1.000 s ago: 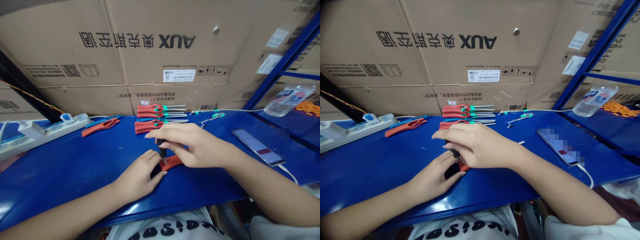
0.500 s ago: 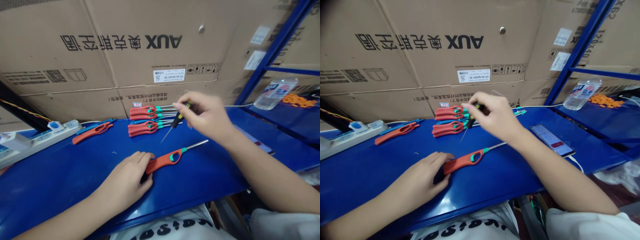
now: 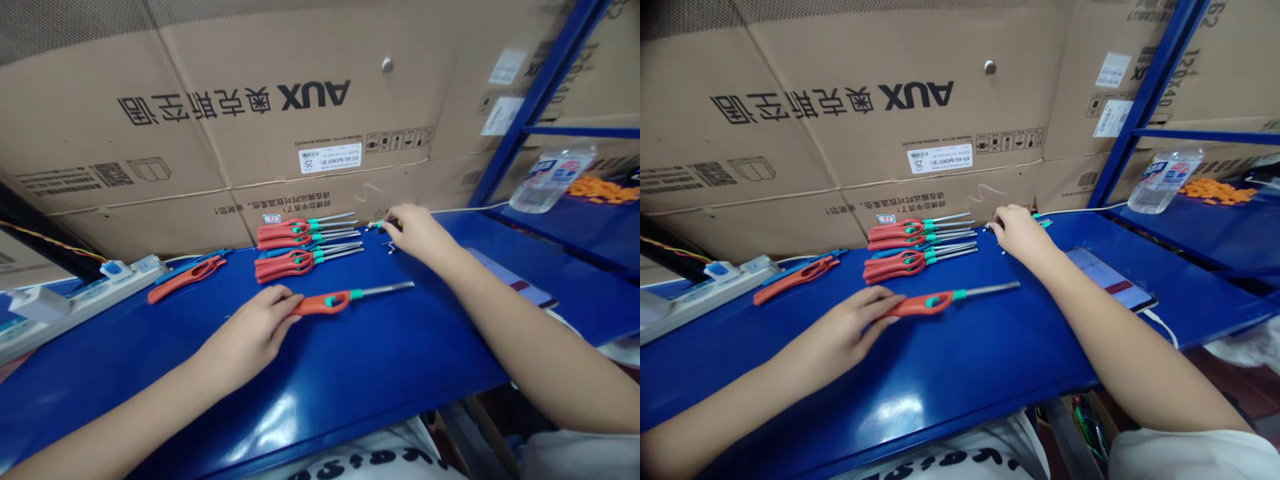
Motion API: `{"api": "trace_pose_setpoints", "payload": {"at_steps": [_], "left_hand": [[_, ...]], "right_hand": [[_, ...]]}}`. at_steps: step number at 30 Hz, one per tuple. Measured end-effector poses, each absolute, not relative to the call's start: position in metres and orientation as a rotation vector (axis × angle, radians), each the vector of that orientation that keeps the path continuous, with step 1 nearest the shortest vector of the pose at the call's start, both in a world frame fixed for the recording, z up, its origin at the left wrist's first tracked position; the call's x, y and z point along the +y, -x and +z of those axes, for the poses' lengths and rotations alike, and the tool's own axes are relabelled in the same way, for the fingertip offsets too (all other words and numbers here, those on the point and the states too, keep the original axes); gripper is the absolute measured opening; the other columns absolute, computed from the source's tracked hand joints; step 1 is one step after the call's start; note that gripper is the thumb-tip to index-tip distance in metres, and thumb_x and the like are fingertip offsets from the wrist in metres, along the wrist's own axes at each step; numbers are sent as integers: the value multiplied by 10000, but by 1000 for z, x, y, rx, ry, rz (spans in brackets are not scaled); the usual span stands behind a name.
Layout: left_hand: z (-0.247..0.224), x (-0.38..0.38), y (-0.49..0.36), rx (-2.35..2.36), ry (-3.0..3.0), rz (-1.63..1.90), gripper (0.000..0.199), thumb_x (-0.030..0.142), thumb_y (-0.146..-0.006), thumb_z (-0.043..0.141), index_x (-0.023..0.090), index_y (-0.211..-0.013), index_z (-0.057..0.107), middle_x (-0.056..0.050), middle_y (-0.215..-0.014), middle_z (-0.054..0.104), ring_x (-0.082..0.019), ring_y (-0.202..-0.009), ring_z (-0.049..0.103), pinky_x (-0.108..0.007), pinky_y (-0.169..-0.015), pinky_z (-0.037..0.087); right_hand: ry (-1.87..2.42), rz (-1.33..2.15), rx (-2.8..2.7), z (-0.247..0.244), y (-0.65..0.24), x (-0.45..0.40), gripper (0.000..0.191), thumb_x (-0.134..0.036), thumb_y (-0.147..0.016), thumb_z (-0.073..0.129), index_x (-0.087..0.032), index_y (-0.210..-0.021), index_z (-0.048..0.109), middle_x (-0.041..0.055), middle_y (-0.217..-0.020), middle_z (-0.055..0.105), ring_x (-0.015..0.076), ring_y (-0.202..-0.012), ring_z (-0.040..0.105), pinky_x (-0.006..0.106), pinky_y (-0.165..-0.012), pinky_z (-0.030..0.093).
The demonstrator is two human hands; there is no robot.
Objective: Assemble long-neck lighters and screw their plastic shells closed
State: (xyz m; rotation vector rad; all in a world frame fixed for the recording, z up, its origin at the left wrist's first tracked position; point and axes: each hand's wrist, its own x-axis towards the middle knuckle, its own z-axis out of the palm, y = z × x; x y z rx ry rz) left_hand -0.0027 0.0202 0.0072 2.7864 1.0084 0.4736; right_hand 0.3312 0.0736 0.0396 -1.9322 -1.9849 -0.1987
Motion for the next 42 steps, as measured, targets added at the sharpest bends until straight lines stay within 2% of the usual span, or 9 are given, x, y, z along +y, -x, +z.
{"api": "trace_pose_setpoints", "payload": {"at_steps": [4, 8, 10, 17, 30, 36, 42], "left_hand": [[23, 50, 17, 1049, -2867, 681, 382, 333, -1034, 390, 142, -1208, 671, -145, -1169, 658, -261, -1063, 657, -399, -937, 555], [32, 81, 34, 1188, -2891, 693, 415, 390, -1010, 392, 145, -1171, 685, -145, -1124, 666, -271, -996, 672, -423, -908, 554], [31, 95, 41, 1254, -2875, 662, 421, 422, -999, 391, 174, -1176, 682, -140, -1156, 668, -274, -1001, 674, -429, -916, 549], [13, 123, 39, 1253, -2866, 605, 483, 464, -1001, 352, 164, -1153, 699, -153, -1147, 681, -283, -1032, 675, -445, -957, 540], [13, 124, 27, 1268, -2894, 615, 480, 460, -987, 427, 116, -1176, 703, -181, -1177, 694, -317, -1091, 665, -475, -981, 531], [14, 120, 26, 1276, -2905, 603, 431, 456, -992, 424, 166, -1141, 707, -142, -1156, 704, -296, -1102, 650, -461, -986, 529], [11, 112, 27, 1268, -2921, 583, 452, 528, -968, 507, 188, -1208, 685, -130, -1211, 694, -321, -1187, 602, -469, -1010, 506]], "right_hand": [[2068, -57, -2064, 33, -336, 76, 284, -210, -933, 529, -131, -1147, 698, 184, -1161, 708, 316, -1114, 649, 391, -972, 478], [2125, 90, -2114, 27, -342, 76, 360, -152, -856, 594, -174, -1204, 686, 138, -1146, 736, 302, -1029, 693, 356, -842, 518], [2134, 127, -2130, 25, -344, 77, 400, -146, -842, 604, -189, -1233, 676, 132, -1189, 726, 300, -1060, 688, 351, -851, 518], [2119, 139, -2162, 17, -340, 82, 408, -229, -863, 616, -174, -1264, 669, 149, -1262, 698, 318, -1161, 655, 379, -945, 505], [2120, 120, -2293, 7, -331, 81, 412, -366, -919, 577, -198, -1285, 663, 163, -1269, 639, 321, -1130, 643, 396, -906, 514], [2134, 117, -2280, 8, -328, 77, 426, -403, -934, 549, -205, -1299, 644, 169, -1306, 581, 315, -1062, 658, 382, -819, 530], [2138, 109, -2273, 9, -327, 77, 419, -403, -939, 547, -202, -1294, 642, 167, -1297, 565, 311, -1066, 653, 389, -846, 528]]}}
